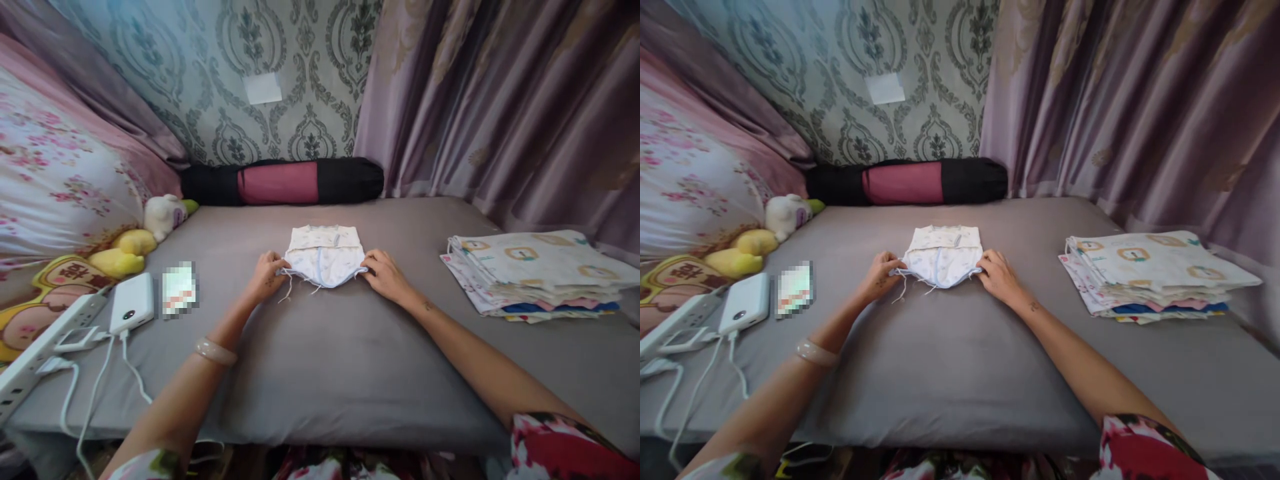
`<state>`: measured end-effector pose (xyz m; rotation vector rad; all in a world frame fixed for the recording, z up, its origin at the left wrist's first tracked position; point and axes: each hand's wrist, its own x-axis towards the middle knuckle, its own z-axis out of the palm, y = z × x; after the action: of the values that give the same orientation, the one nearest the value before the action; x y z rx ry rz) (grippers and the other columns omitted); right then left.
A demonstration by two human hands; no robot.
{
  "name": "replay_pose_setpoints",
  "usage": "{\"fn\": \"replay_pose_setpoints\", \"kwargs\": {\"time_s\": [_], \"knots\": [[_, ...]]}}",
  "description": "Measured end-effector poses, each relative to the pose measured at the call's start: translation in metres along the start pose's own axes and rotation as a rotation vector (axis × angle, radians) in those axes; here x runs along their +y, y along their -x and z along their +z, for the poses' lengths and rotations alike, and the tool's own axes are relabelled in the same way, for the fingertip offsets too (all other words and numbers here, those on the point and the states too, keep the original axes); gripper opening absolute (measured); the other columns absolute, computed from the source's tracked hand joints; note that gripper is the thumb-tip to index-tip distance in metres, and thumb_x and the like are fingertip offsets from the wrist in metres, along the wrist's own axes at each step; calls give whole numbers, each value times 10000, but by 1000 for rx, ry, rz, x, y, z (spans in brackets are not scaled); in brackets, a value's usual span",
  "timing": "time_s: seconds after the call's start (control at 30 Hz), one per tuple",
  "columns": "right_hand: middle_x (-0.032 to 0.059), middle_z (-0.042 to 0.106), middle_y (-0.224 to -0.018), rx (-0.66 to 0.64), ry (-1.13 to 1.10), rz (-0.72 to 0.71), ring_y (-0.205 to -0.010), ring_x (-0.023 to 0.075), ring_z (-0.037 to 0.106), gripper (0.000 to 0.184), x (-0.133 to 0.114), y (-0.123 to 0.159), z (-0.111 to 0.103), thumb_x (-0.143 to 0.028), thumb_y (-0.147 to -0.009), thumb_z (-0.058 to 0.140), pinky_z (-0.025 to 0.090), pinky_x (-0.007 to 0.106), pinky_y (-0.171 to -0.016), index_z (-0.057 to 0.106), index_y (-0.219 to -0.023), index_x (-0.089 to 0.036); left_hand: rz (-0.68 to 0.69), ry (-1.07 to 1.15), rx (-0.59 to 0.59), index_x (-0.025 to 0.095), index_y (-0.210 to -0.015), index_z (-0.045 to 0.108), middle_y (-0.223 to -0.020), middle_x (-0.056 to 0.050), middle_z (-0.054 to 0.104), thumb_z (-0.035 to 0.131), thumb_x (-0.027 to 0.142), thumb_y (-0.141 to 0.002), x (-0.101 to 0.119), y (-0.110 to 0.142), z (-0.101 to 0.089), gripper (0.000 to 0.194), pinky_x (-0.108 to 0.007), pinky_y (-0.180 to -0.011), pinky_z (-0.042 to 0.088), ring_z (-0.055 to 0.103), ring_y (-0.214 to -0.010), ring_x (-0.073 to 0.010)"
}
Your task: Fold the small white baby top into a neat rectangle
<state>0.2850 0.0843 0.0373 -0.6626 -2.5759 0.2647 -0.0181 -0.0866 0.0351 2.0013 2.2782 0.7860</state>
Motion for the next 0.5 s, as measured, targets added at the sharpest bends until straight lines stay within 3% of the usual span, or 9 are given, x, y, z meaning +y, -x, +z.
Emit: {"fn": "replay_pose_setpoints", "kwargs": {"time_s": [0.17,0.5], "knots": [[75,653,-980,47,48,27,-939,233,575,163,4,-12,5,-219,-969,453,400,331,-818,601,-1034,-196,25,-83,67,223,-987,685,-1041,-66,647,525,257,-862,3,-11,0,207,-376,-856,384,528,-983,-239],[95,634,-1164,90,73,97,-1090,237,543,350,14,-40,18,-143,-969,352,373,334,-928,562,-1243,-204,-65,-194,178,229,-1080,629,-1040,-76,682,433,257,-935,6,-42,16,245,-363,-865,321,546,-1016,-238]]}}
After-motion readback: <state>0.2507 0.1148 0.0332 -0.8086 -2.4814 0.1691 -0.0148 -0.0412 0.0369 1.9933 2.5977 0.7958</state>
